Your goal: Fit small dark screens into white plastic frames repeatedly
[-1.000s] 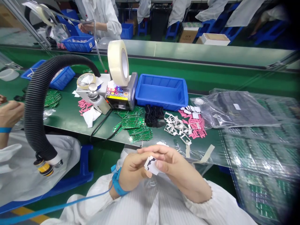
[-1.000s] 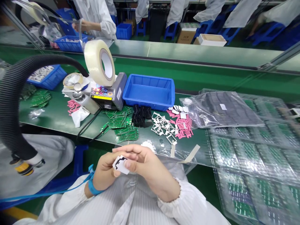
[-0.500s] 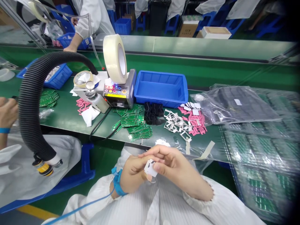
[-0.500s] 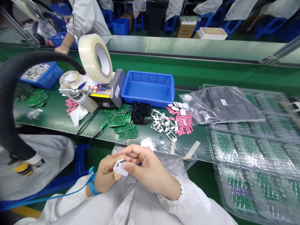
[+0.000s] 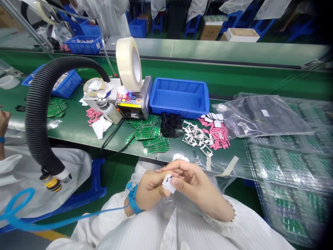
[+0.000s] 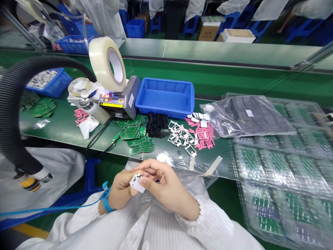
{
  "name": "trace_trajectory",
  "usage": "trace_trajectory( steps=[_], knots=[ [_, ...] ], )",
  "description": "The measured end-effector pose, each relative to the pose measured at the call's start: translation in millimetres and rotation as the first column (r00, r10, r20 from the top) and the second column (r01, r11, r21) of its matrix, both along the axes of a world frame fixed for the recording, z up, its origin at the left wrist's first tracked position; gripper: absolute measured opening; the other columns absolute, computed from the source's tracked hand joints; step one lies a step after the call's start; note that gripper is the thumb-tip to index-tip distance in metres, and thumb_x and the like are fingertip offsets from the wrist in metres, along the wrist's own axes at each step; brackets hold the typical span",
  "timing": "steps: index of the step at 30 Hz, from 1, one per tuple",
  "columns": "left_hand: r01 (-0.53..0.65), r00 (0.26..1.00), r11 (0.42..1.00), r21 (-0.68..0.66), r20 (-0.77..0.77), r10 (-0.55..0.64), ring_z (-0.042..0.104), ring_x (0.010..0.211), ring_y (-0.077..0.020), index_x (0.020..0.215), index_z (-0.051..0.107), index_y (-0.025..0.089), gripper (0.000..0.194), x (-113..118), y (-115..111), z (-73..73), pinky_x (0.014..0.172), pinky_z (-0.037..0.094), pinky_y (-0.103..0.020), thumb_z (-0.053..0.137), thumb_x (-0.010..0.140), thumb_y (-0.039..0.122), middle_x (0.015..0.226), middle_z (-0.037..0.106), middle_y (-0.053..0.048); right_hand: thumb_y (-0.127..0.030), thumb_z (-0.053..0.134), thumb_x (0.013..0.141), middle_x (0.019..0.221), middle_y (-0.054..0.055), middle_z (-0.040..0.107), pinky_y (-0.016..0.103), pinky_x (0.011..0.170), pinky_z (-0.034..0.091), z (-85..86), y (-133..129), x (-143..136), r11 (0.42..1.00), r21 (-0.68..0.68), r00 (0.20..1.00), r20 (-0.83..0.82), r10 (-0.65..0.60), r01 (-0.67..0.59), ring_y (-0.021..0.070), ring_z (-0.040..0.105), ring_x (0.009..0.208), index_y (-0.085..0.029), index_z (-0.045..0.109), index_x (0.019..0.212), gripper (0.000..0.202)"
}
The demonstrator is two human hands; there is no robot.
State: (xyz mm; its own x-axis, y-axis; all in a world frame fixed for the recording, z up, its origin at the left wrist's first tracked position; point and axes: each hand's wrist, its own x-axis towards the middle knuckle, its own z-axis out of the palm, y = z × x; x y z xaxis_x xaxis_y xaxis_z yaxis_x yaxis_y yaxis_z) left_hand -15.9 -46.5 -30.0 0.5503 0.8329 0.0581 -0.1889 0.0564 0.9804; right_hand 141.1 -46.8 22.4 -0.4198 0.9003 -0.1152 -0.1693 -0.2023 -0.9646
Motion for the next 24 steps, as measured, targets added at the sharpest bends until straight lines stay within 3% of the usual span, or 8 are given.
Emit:
trace_trajectory(
  steps=[4,6,8,11,13,19,22,24],
  knots=[
    [-0.049,0.972,0.968,-0.245,0.212,0.102,0.065,0.085,-0.023,0.1,0.07,0.019,0.04,11.0,1.7,1.2,0.079,0.048,-0.036,0.062,0.074,0.049,0.091,0.072,-0.009,-0.03,0.058,0.086,0.095,0.006,0.07,0.029,0.07,0.056,-9.4,2.2,2.9,0.961,0.263,0.953,0.26,-0.159,0.089,0.0157,0.068,0.083,-0.02,0.058,0.107,0.023],
    [-0.029,0.928,0.916,-0.401,0.33,0.173,0.066,0.082,-0.0219,0.097,0.069,0.02,0.038,15.5,2.4,3.7,0.079,0.049,-0.036,0.065,0.073,0.048,0.087,0.072,-0.008,-0.027,0.058,0.086,0.112,0.01,0.065,0.034,0.083,0.054,-10.1,3.8,6.5,0.84,0.537,0.855,0.395,-0.337,0.082,0.0187,0.063,0.101,-0.021,0.052,0.119,0.034],
    [0.015,0.891,0.876,-0.483,0.403,0.207,0.067,0.074,-0.0189,0.094,0.07,0.019,0.036,17.3,2.7,7.1,0.072,0.051,-0.032,0.067,0.071,0.046,0.08,0.072,-0.006,-0.029,0.057,0.086,0.127,0.014,0.056,0.041,0.091,0.049,-6.4,5.8,11.0,0.677,0.733,0.775,0.468,-0.424,-0.073,0.0226,0.054,0.116,-0.021,0.05,0.124,0.039],
    [0.047,0.856,0.852,-0.521,0.461,0.234,0.065,0.066,-0.0133,0.092,0.07,0.018,0.033,16.0,3.2,11.8,0.06,0.05,-0.022,0.069,0.071,0.043,0.074,0.071,-0.003,-0.035,0.052,0.089,0.126,0.014,0.057,0.043,0.089,0.05,2.8,9.7,16.6,0.536,0.778,0.733,0.566,-0.376,-0.326,0.0233,0.056,0.112,-0.018,0.055,0.117,0.033],
    [0.056,0.845,0.84,-0.54,0.473,0.248,0.064,0.064,-0.011,0.091,0.071,0.017,0.032,14.7,3.9,14.0,0.058,0.049,-0.019,0.068,0.072,0.042,0.073,0.071,-0.002,-0.033,0.048,0.092,0.119,0.013,0.062,0.041,0.085,0.052,7.9,12.0,17.9,0.529,0.765,0.724,0.592,-0.354,-0.367,0.0216,0.06,0.105,-0.016,0.056,0.115,0.03],
    [0.049,0.845,0.841,-0.539,0.471,0.254,0.066,0.069,-0.0099,0.093,0.071,0.017,0.031,14.1,6.7,18.2,0.067,0.05,-0.019,0.07,0.071,0.038,0.076,0.073,-0.002,-0.017,0.05,0.09,0.115,0.01,0.065,0.03,0.083,0.054,16.1,7.1,22.0,0.563,0.79,0.801,0.491,-0.344,-0.242,0.0168,0.062,0.104,-0.017,0.061,0.112,0.024],
    [0.075,0.849,0.827,-0.558,0.471,0.241,0.069,0.075,-0.0143,0.094,0.071,0.018,0.031,12.4,8.0,20.4,0.075,0.053,-0.026,0.07,0.071,0.039,0.083,0.075,-0.004,-0.003,0.053,0.083,0.112,0.003,0.067,0.03,0.08,0.056,10.5,1.4,34.2,0.526,0.85,0.79,0.335,-0.514,-0.018,0.0162,0.065,0.097,-0.024,0.06,0.119,0.042],
    [0.077,0.847,0.814,-0.575,0.469,0.251,0.07,0.081,-0.0169,0.094,0.07,0.017,0.032,10.4,9.2,22.5,0.081,0.053,-0.03,0.07,0.071,0.04,0.087,0.075,-0.004,-0.003,0.056,0.08,0.109,-0.002,0.068,0.032,0.08,0.057,-4.2,1.4,45.3,0.486,0.865,0.682,0.28,-0.676,0.126,0.0171,0.066,0.094,-0.031,0.059,0.119,0.048]
  ],
)
